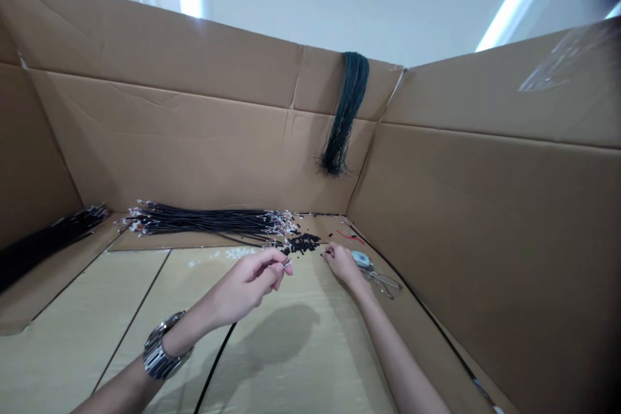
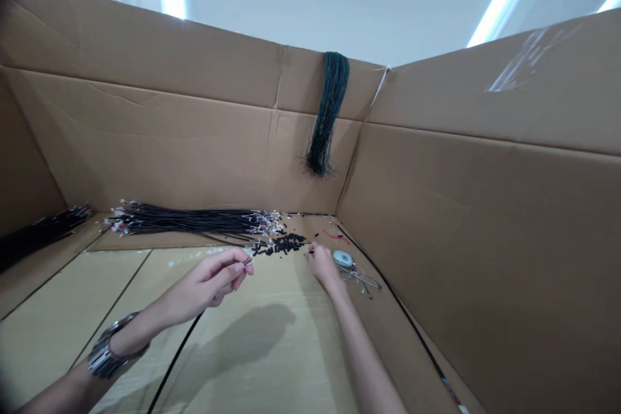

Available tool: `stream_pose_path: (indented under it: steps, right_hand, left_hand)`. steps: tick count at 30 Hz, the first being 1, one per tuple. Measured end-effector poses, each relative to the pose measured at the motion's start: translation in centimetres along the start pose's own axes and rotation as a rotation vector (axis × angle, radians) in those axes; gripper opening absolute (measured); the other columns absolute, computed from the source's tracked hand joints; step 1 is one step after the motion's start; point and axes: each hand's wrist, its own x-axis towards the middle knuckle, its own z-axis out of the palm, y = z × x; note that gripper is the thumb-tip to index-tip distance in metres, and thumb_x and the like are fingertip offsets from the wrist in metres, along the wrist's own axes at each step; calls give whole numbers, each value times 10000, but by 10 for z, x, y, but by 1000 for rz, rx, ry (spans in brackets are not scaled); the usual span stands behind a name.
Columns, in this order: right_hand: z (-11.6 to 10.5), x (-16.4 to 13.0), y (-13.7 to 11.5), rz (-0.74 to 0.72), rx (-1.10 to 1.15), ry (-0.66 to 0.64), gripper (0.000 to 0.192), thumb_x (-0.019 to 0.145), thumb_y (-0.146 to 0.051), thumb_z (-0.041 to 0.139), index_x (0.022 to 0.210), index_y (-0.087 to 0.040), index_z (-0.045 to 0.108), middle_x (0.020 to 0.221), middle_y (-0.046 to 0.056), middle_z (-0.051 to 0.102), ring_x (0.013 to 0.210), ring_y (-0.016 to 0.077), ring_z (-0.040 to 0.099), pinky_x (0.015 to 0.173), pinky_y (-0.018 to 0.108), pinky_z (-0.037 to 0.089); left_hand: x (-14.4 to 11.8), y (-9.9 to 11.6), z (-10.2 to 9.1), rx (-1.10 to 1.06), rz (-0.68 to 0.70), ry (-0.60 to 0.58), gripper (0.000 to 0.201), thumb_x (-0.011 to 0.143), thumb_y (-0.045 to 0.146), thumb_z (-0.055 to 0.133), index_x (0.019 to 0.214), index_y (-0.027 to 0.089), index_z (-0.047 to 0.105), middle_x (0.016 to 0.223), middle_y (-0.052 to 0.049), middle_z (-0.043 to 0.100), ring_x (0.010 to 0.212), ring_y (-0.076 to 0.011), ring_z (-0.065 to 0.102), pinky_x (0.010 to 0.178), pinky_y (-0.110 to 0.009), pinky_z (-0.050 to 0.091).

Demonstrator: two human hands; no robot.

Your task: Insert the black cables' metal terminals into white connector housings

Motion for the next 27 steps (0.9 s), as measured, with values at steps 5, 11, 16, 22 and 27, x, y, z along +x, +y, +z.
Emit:
stream_pose_path:
  steps: [5, 11, 16, 22, 27]
  right_hand:
    - [26, 11, 14, 73, -13, 0, 322, 950, -333, 594, 1223, -163, 587, 1230, 96, 610, 1050, 223, 630, 883, 433, 545]
    - [18, 7, -9, -4, 110, -14, 288, 949, -333, 596, 1173, -153, 606, 1161, 83, 637, 991, 205, 646, 849, 408, 554]
    - [-27, -18, -74, -293, 349, -48, 208, 968, -273, 509, 960, -118, 647, 881, 60, 693, 828, 170, 661, 784, 307, 531]
    - [-105, -103, -154, -703, 626, 21, 119, 902, -310, 643, 952, -213, 690, 890, 18, 694, 811, 141, 642, 723, 250, 503]
    - [-121, -152, -180, -877, 623, 195, 131, 894, -126, 626, 901, -218, 720, 856, 2, 707, 774, 111, 658, 687, 198, 513]
  left_hand:
    - [-4, 6, 6, -86, -14, 37, 379, 957, 519, 476, 922, 156, 580, 671, 53, 396, 483, -45, 278, 414, -155, 225]
    - [-9, 13, 5, -339, 18, 9, 299, 923, 435, 589, 876, 140, 597, 681, 36, 501, 410, -15, 366, 371, -143, 308]
    - [-11, 17, 4, -629, -4, 36, 212, 872, 324, 678, 800, 139, 605, 677, 26, 529, 419, -13, 346, 324, -107, 284]
    - [-15, 22, -1, -612, 64, 152, 209, 858, 344, 697, 821, 153, 622, 637, 52, 510, 385, 3, 328, 320, -89, 269]
    - [-26, 29, -3, -424, 214, 256, 249, 874, 382, 674, 790, 157, 607, 578, 70, 477, 332, 10, 348, 325, -96, 259]
